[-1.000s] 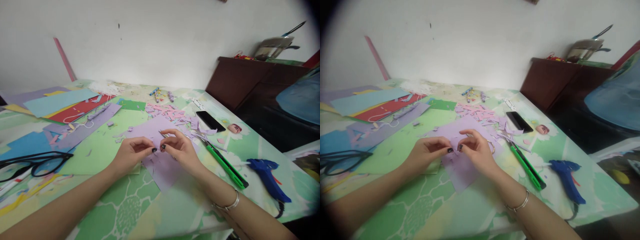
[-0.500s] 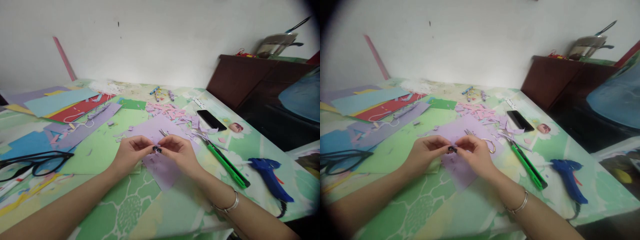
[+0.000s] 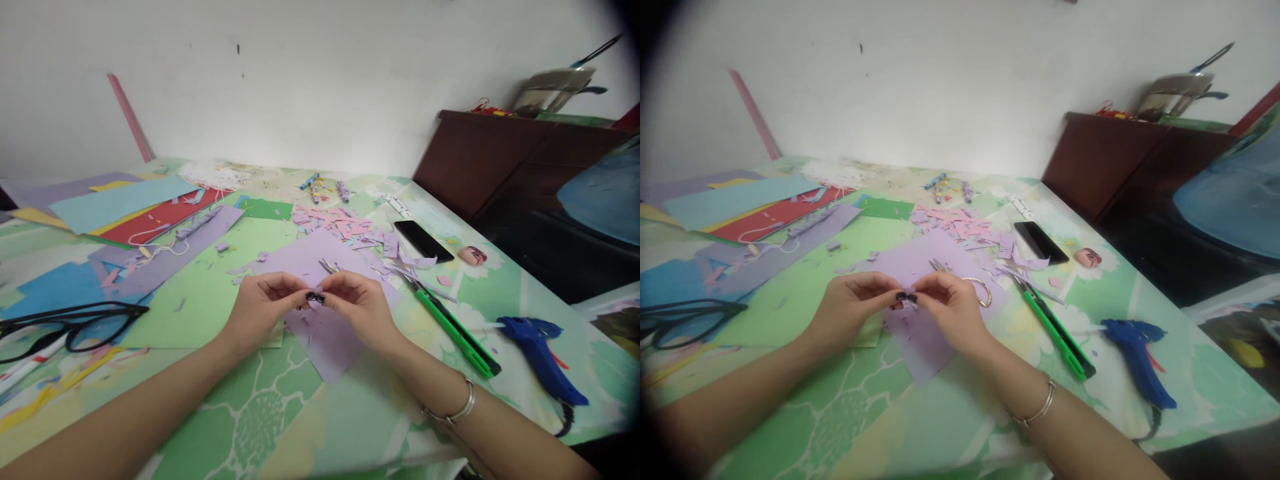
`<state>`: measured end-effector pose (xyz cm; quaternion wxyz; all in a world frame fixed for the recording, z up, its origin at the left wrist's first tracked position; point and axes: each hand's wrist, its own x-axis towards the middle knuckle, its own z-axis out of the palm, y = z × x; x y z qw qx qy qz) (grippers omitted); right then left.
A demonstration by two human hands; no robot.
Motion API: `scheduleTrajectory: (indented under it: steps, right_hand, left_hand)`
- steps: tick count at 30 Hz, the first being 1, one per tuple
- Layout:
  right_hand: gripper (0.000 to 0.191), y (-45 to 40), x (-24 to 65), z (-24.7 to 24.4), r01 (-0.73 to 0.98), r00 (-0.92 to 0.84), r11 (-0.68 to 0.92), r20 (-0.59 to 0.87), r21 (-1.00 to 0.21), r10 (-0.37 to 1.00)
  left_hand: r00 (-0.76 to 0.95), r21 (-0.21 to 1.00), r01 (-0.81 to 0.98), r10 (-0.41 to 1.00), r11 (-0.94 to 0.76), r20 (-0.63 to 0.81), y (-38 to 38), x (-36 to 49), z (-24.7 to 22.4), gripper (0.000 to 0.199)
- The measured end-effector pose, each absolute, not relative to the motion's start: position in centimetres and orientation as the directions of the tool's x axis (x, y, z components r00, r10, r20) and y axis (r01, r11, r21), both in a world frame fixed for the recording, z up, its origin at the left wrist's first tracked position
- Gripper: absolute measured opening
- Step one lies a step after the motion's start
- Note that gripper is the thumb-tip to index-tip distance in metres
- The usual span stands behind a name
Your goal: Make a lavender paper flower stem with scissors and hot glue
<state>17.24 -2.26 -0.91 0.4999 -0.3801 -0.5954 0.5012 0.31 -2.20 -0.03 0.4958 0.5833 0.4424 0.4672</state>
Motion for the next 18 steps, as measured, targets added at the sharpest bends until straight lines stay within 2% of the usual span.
scheduleTrajectory:
  steps: [8,18]
  right_hand:
    - [0.015,-2.27,17.37,-0.71,-0.079,-0.214,0.171,0.184,-0.982,0.959]
    - [0.016,-2.25,17.29,-0.63,-0.099,-0.189,0.197,0.213,-0.975,0.959]
  left_hand:
    - [0.161,0.973,0.044,0.963,-0.228,0.218,-2.12,0.37,-0.09,0.01]
    - [0.158,0.972,0.083,0.966,-0.22,0.205,-2.21,0.24,-0.26,0.008]
